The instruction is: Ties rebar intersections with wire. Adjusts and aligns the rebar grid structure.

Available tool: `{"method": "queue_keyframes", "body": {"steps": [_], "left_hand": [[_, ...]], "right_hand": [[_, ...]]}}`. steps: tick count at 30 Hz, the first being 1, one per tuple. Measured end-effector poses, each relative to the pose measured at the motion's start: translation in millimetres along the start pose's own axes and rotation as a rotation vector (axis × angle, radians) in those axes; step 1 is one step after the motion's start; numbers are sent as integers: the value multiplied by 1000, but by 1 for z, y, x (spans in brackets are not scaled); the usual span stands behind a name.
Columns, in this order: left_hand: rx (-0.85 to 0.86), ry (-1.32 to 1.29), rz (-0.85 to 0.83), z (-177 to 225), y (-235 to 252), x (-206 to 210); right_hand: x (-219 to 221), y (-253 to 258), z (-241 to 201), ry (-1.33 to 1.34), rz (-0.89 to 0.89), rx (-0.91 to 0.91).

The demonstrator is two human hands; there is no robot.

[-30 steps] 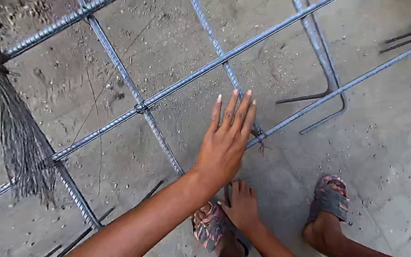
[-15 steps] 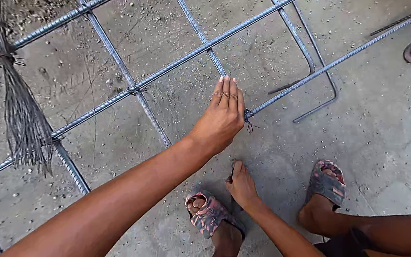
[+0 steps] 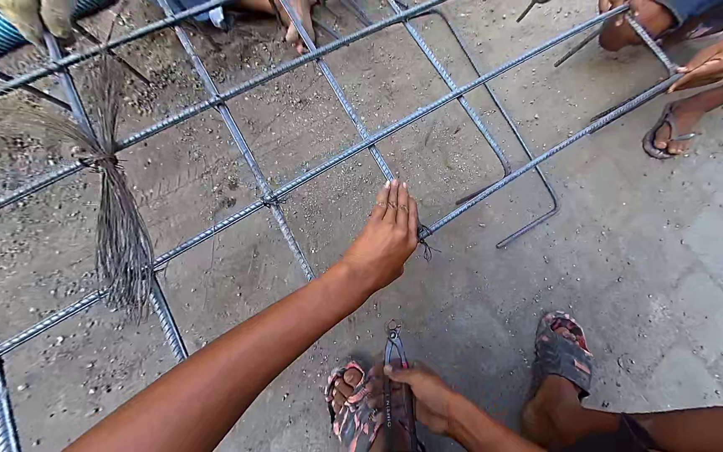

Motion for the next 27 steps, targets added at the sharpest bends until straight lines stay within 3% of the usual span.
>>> {"method": "queue_keyframes", "body": {"steps": [4, 8, 13, 18, 22, 27], "left_hand": [[-8, -21, 12, -1, -1, 0], [18, -35, -67, 1, 3, 8], [43, -62, -80, 0, 6, 9], [64, -92, -79, 2, 5, 13], [64, -97, -64, 0, 4, 13], [57, -86, -80, -2, 5, 14]], "right_hand": [[-1, 4, 22, -102, -36, -8], [-16, -9, 1, -398, 14, -26], [-55, -94, -92, -575, 340, -214], [-60, -150, -191, -1206, 603, -294], [-30, -129, -221, -1464, 569, -191], [-23, -110, -225, -1489, 385, -83]]}}
Point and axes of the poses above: each hand's wrist, its own y-axis towards the middle knuckle, its own x-axis out of the palm, z = x × y, the point moved 9 cm from there along y, towards the middle knuckle, and after that the axes turned 12 degrees about -z, right-handed, at the moved point
